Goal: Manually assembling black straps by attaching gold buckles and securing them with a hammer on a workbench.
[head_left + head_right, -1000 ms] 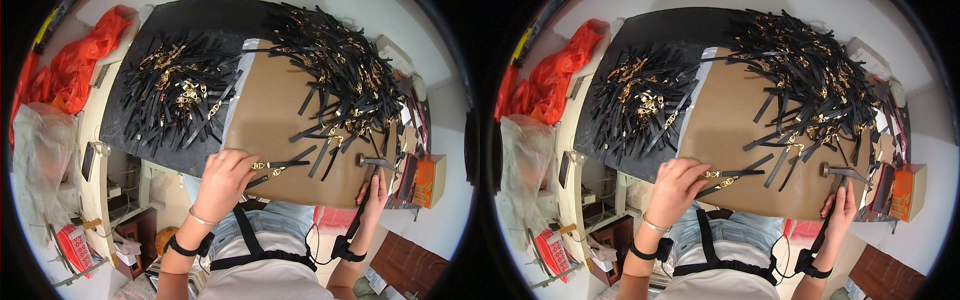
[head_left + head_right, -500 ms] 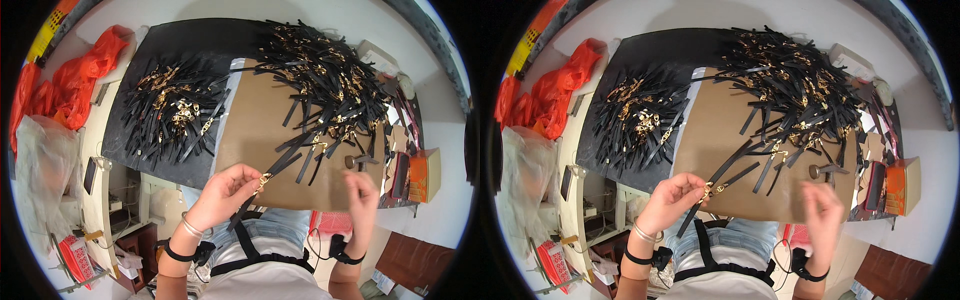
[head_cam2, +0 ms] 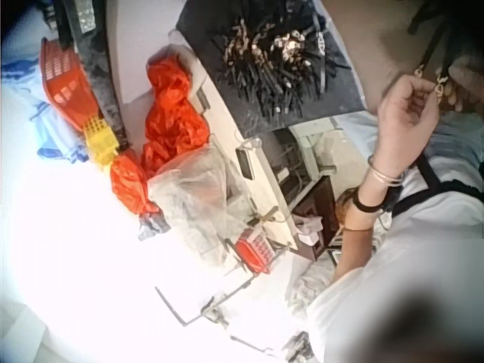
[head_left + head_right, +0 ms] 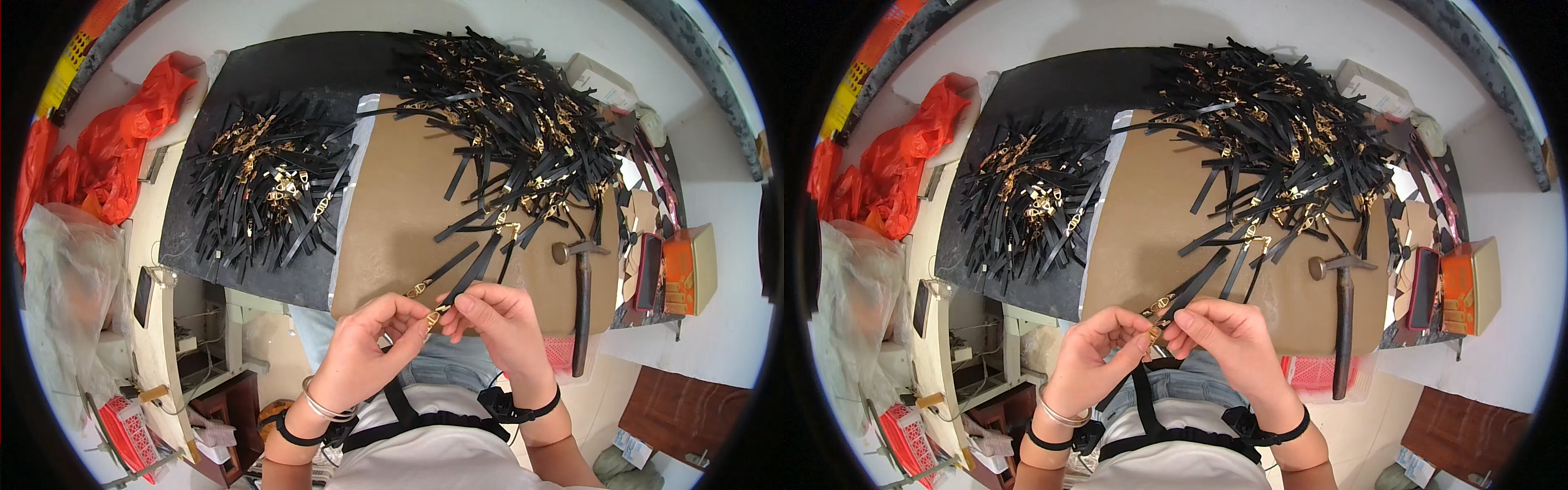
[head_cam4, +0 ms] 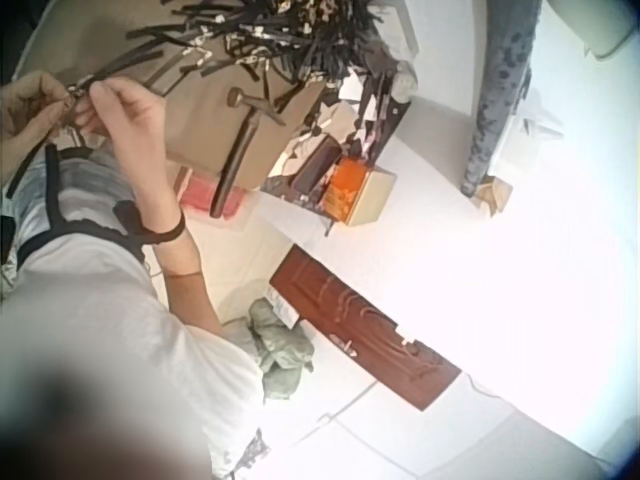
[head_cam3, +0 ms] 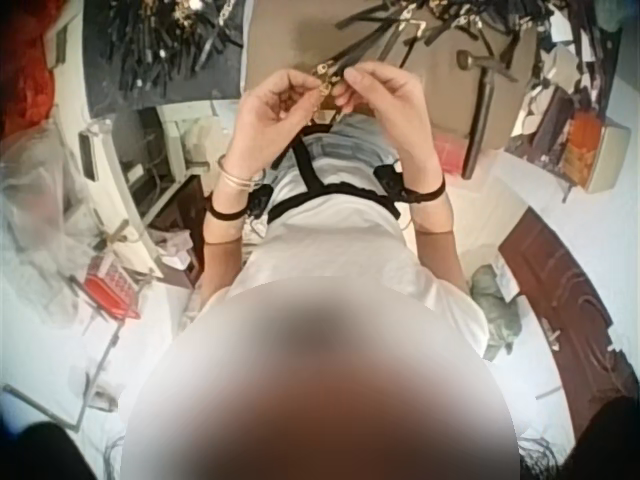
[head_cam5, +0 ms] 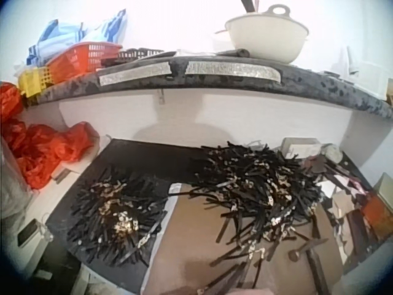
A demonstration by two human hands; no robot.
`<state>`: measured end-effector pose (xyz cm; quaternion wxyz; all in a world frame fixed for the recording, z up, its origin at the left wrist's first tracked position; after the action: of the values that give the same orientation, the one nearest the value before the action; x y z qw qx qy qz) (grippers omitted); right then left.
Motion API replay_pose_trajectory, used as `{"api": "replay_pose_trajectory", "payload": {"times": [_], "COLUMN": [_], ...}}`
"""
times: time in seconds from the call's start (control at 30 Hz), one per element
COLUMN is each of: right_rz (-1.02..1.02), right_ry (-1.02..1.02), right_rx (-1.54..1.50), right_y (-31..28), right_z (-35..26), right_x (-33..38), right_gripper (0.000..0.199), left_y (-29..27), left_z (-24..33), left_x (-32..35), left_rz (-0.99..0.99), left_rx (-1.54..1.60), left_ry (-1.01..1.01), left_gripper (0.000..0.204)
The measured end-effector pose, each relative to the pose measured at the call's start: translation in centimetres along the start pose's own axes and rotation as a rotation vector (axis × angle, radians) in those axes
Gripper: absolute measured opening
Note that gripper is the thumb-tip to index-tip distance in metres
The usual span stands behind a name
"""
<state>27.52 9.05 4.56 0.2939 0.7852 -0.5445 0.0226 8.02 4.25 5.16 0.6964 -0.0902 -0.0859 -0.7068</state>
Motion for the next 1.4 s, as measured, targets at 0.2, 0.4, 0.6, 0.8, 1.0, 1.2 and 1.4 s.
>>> {"api": "replay_pose_trajectory", "payload": {"times": [0.2,0.4,0.6,0.8,1.0,1.2,1.4], "right_rz": [0.124,0.174,0.191,0.193,0.138,0.034,-0.059], "right_ry": [-0.055,-0.129,-0.139,-0.205,-0.077,0.131,0.137], "right_rx": [0.026,-0.066,-0.136,-0.116,-0.179,-0.305,-0.205], "right_y": [0.6,1.3,1.7,1.7,0.9,-0.5,-0.7], "right_z": [0.7,2.6,2.7,2.3,2.0,0.8,0.5], "right_x": [0.4,1.2,0.6,0.9,0.7,-0.1,-0.6], "right_gripper": [0.015,0.015,0.014,0.011,0.013,0.015,0.016], "left_y": [0.9,2.5,2.7,2.7,1.9,1.1,1.2], "left_z": [1.6,1.6,1.0,0.9,0.4,0.4,1.2], "left_x": [0.0,0.3,0.0,0.0,-0.1,0.2,0.7], "left_rz": [0.208,0.412,0.405,0.415,0.309,0.149,0.182], "left_rx": [-0.387,-0.828,-0.685,-0.55,-0.307,0.056,-0.246], "left_ry": [0.268,0.666,0.684,0.669,0.494,0.207,0.287], "left_gripper": [0.019,0.033,0.035,0.03,0.034,0.031,0.03]}}
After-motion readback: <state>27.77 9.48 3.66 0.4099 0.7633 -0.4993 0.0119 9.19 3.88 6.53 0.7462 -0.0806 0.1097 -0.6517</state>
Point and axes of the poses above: each hand's wrist, its own x-axis away from the middle knuckle, its own y-axis out of the palm, z = x × y, the point moved 1 cm from there along -x, towards the middle knuckle, and after that the axes turned 4 degrees about z, right-handed, at the moved point
